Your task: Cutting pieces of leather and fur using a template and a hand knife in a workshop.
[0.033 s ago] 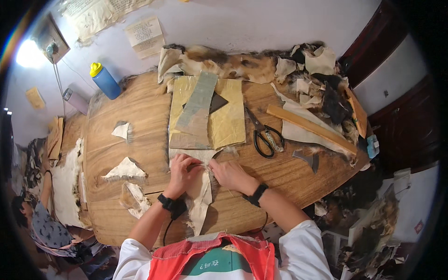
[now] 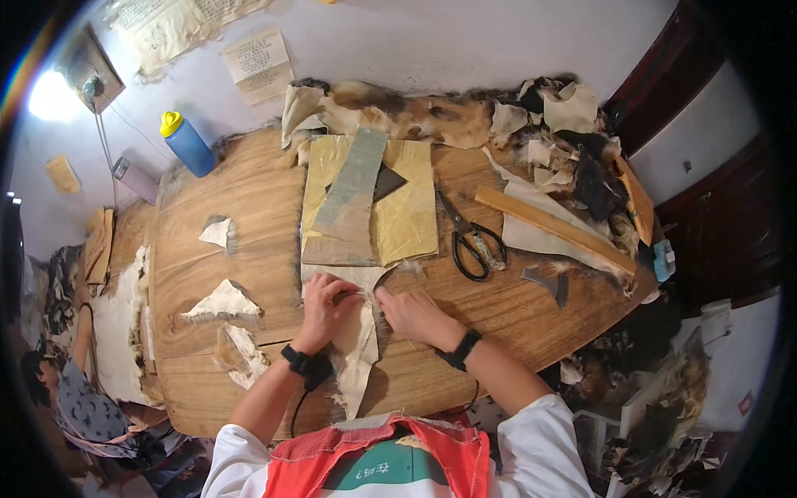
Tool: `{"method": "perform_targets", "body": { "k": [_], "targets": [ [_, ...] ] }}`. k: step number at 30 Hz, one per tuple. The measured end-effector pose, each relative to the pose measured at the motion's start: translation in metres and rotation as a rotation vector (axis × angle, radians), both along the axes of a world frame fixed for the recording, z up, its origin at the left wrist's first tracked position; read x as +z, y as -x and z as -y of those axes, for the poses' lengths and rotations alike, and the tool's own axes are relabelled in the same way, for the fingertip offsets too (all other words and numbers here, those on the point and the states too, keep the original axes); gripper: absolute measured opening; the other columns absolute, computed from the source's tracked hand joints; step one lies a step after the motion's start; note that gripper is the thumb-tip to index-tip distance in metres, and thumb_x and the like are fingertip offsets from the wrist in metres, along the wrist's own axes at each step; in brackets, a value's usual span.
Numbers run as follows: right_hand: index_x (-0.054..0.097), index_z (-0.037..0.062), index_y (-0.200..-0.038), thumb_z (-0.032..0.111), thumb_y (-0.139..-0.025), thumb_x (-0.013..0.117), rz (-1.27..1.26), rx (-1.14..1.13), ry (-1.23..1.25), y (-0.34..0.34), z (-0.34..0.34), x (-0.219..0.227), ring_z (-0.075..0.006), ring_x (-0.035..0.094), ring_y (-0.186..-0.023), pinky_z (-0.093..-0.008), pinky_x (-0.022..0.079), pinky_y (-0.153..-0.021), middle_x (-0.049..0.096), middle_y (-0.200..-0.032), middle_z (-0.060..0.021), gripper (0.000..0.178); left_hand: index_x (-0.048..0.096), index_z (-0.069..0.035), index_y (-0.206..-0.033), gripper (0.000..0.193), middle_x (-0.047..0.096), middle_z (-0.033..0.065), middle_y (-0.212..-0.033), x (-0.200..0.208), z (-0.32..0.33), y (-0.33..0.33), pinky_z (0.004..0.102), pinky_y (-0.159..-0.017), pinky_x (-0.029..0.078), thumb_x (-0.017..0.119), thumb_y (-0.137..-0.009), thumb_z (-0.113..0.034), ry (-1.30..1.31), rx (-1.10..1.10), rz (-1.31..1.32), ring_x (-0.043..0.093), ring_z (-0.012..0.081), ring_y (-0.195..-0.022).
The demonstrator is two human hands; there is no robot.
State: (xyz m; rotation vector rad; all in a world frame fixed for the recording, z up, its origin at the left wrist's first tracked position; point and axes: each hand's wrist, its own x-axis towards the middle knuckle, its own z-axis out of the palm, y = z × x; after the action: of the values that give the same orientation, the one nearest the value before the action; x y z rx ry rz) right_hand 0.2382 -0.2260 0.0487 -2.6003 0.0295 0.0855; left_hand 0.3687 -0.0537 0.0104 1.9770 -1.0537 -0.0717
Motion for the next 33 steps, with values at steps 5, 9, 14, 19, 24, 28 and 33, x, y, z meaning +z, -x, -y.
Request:
{"method": "perform_targets", "body": {
  "k": [5, 9, 14, 19, 24, 28, 33],
  "targets": [
    [0.054, 0.0079, -0.096, 0.02, -0.091, 0.057, 0.001, -0.297, -0.06, 0.026, 0.0, 0.014, -0.0391, 0.066, -0.068, -0.05, 0.05, -0.059, 0.065, -0.068, -0.0193, 0.013, 0.073, -0.01, -0.086, 0.016, 0.062, 0.0054, -0.084, 0.0, 0.0, 0.0, 0.0373, -0.08, 0.042, 0.079, -0.071, -0.012, -0.024, 0.022, 0.025, 0.055, 0.026, -0.088],
    [0.062, 0.0117, -0.096, 0.024, -0.089, 0.062, 0.06, -0.335, -0.048, 0.024, -0.026, 0.009, -0.0358, 0.067, -0.068, -0.0463, 0.051, -0.059, 0.067, -0.071, -0.0154, 0.014, 0.073, -0.011, -0.086, 0.017, 0.062, 0.0052, -0.084, 0.001, 0.001, 0.001, 0.0372, -0.08, 0.042, 0.079, -0.071, -0.011, -0.039, 0.016, 0.014, 0.055, 0.0259, -0.088],
    [0.066, 0.0134, -0.097, 0.032, -0.086, 0.067, 0.11, -0.303, -0.138, 0.035, -0.028, -0.004, -0.036, 0.067, -0.068, -0.0458, 0.051, -0.06, 0.068, -0.072, -0.0146, 0.021, 0.073, -0.01, -0.086, 0.016, 0.062, 0.0049, -0.084, -0.002, 0.0, 0.001, 0.0373, -0.078, 0.043, 0.078, -0.071, -0.01, -0.028, 0.013, 0.008, 0.055, 0.026, -0.086],
    [0.068, 0.015, -0.102, 0.04, -0.087, 0.066, -0.035, 0.005, -0.212, 0.046, -0.05, 0.028, -0.0337, 0.068, -0.074, -0.0462, 0.051, -0.064, 0.069, -0.077, -0.0151, 0.029, 0.074, -0.012, -0.079, 0.012, 0.062, 0.0044, -0.08, -0.003, 0.002, 0.0, 0.0378, -0.078, 0.043, 0.078, -0.068, -0.013, -0.049, 0.065, -0.077, 0.055, 0.0264, -0.086],
    [0.068, 0.0144, -0.105, 0.037, -0.084, 0.069, 0.028, -0.451, -0.336, 0.003, -0.007, 0.006, -0.0337, 0.068, -0.075, -0.0455, 0.051, -0.065, 0.069, -0.077, -0.0156, 0.031, 0.075, -0.013, -0.079, 0.012, 0.062, 0.0043, -0.079, -0.006, 0.001, -0.004, 0.0377, -0.077, 0.044, 0.078, -0.068, -0.012, 0.008, 0.039, -0.105, 0.055, 0.0262, -0.086],
    [0.069, 0.0093, -0.107, 0.028, -0.085, 0.071, -0.028, -0.331, -0.236, -0.013, -0.003, -0.025, -0.0231, 0.067, -0.071, -0.0338, 0.051, -0.063, 0.068, -0.075, -0.0116, 0.03, 0.075, -0.013, -0.08, 0.013, 0.062, 0.0039, -0.08, -0.011, 0.0, -0.006, 0.0371, -0.076, 0.044, 0.078, -0.068, -0.011, -0.007, 0.042, -0.131, 0.054, 0.0263, -0.086],
    [0.068, 0.0016, -0.109, 0.023, -0.092, 0.066, -0.298, -0.33, -1.2, -0.018, 0.039, -0.01, -0.01, 0.057, -0.06, -0.0242, 0.043, -0.055, 0.066, -0.07, -0.0004, 0.028, 0.074, -0.012, -0.08, 0.012, 0.061, 0.0044, -0.081, -0.006, 0.0, -0.001, 0.0368, -0.077, 0.044, 0.078, -0.069, -0.011, 0.01, 0.042, -0.136, 0.055, 0.0257, -0.086]
  ]
}}
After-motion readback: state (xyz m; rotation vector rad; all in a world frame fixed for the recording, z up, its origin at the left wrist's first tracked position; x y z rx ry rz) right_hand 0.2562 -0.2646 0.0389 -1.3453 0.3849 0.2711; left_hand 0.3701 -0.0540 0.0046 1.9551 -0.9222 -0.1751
